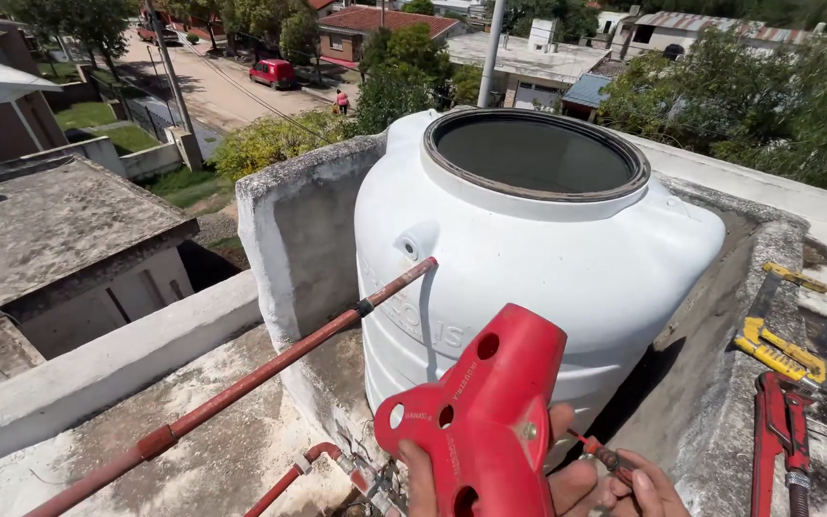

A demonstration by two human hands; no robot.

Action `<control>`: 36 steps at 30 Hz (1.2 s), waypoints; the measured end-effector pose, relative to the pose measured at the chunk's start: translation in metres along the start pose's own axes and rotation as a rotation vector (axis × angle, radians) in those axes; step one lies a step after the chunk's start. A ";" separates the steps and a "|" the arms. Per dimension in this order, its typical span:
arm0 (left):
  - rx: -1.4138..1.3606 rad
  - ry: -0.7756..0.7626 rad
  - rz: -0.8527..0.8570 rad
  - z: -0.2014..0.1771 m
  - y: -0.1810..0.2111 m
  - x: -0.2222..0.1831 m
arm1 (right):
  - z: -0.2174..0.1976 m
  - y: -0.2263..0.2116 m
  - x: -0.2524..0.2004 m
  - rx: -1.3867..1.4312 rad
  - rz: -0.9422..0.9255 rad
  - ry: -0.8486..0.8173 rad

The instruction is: Repairing a water tank connection by fitting a red plastic connector to a pipe using a pipe wrench and screwdriver

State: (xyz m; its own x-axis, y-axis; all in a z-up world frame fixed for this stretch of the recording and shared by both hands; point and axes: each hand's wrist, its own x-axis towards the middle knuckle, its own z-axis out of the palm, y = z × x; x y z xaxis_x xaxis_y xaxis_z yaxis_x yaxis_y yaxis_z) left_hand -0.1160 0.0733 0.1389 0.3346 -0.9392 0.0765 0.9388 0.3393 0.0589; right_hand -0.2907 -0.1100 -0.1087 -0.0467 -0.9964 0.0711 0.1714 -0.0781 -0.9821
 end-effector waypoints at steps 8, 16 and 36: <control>0.099 -0.008 0.223 0.011 0.007 0.003 | 0.009 -0.102 -0.042 0.492 -0.187 -0.116; -0.029 -0.183 0.196 -0.006 0.011 -0.001 | 0.018 -0.115 -0.065 0.432 -0.220 -0.121; 1.942 0.018 0.696 -0.109 0.080 -0.008 | 0.011 -0.101 -0.063 0.440 -0.219 -0.273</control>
State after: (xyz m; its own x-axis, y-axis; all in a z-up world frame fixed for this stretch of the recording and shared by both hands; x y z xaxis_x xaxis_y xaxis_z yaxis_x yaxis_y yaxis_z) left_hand -0.0351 0.1024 0.0343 0.5316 -0.6526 0.5399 -0.6069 0.1512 0.7803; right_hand -0.2948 -0.0401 -0.0116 0.1190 -0.9234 0.3649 0.5836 -0.2323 -0.7781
